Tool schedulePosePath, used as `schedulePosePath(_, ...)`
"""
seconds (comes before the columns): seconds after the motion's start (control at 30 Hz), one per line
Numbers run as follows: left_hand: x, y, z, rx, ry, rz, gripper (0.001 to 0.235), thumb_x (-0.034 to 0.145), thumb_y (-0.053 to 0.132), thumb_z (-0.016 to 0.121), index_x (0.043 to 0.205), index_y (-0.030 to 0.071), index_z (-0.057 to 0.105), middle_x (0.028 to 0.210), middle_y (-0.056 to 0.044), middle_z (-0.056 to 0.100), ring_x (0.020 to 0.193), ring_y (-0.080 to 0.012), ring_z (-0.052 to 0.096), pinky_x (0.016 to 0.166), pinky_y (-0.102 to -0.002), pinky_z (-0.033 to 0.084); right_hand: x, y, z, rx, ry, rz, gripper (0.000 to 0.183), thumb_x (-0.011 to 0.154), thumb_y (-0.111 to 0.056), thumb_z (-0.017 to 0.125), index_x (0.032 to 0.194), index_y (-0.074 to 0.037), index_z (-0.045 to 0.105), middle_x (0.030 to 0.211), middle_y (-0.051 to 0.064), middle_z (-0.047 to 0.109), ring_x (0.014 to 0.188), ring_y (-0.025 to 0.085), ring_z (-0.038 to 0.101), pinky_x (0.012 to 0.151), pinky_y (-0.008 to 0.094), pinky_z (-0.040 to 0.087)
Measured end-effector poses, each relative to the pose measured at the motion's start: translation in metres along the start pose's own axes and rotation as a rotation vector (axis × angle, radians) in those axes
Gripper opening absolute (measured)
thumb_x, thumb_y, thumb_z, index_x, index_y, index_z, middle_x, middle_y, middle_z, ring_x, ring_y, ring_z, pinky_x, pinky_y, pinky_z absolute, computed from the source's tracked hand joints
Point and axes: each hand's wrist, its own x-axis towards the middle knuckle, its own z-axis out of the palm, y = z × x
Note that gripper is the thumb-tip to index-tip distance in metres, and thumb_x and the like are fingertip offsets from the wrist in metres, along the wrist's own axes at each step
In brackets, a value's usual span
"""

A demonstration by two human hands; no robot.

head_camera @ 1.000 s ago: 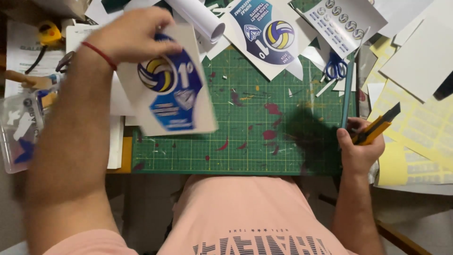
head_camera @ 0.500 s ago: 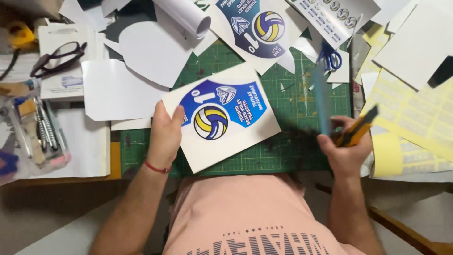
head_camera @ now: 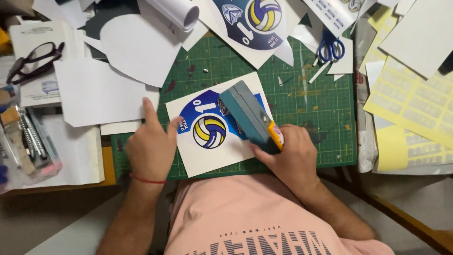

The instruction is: The person uses a ruler and a utility knife to cut straight edges on a printed paper design. They then switch to a craft knife to carefully cut along the curved outline of the design, removing excess paper. Finally, they use a white pen to touch up or mark a small area on the cut-out design.

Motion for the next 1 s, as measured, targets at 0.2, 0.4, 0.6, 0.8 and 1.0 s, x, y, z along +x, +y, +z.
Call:
schedulePosePath(0.2, -0.009, 0.017, 0.067, -0.364, 0.148, 0.674, 0.054, 0.106, -0.006, 0.059, 0.153, 0.017, 0.071, 0.128, -0.006, 0.072, 0.123, -0.0282, 0.075, 0.103, -0.039, 0.063, -0.01, 0.012, 0.004, 0.088, -0.042, 0.047, 0.043, 0.092, -0.044, 0.097, 0.099, -0.013, 0.067, 0.108, 0.001, 0.078, 0.096, 0.024, 0.079, 0.086, 0.034, 0.061)
schedulePosePath(0.4, 0.004, 0.065, 0.056, -0.136, -0.036, 1.073, 0.095, 0.079, 0.063, 0.088, 0.159, 0.017, 0.065, 0.172, -0.017, 0.051, 0.162, -0.0436, 0.044, 0.131, -0.075, 0.026, -0.004, 0.029, -0.006, 0.308, -0.142, 0.248, 0.033, 0.092, -0.019, 0.098, 0.09, -0.017, 0.065, 0.107, -0.005, 0.084, 0.099, 0.023, 0.083, 0.083, 0.033, 0.062)
schedulePosePath(0.6, 0.013, 0.067, 0.06, 0.031, 0.267, 0.787, 0.083, 0.096, 0.075, 0.072, 0.149, 0.012, 0.072, 0.14, -0.017, 0.066, 0.12, -0.0356, 0.068, 0.092, -0.048, 0.059, 0.012, 0.019, -0.015, 0.41, -0.242, 0.464, 0.032, 0.09, -0.01, 0.095, 0.089, -0.014, 0.063, 0.097, 0.001, 0.087, 0.096, 0.031, 0.085, 0.083, 0.039, 0.062)
schedulePosePath(0.8, -0.003, 0.096, 0.042, -0.443, 0.02, 0.551, 0.077, 0.107, 0.028, 0.084, 0.158, -0.019, 0.051, 0.125, -0.033, 0.067, 0.113, -0.0511, 0.071, 0.092, -0.057, 0.06, 0.015, 0.014, -0.009, 0.331, -0.302, 0.521, 0.031, 0.087, -0.024, 0.099, 0.091, -0.019, 0.069, 0.092, -0.002, 0.086, 0.095, 0.03, 0.084, 0.082, 0.039, 0.062)
schedulePosePath(1.0, 0.025, 0.101, 0.039, -0.863, -0.424, 0.115, 0.111, 0.086, 0.046, 0.098, 0.164, -0.007, 0.04, 0.121, -0.018, 0.072, 0.082, -0.0258, 0.083, 0.078, -0.04, 0.066, 0.029, 0.005, -0.015, 0.378, -0.25, 0.438, 0.031, 0.088, -0.017, 0.098, 0.088, -0.016, 0.067, 0.081, 0.007, 0.076, 0.085, 0.037, 0.08, 0.075, 0.039, 0.06)
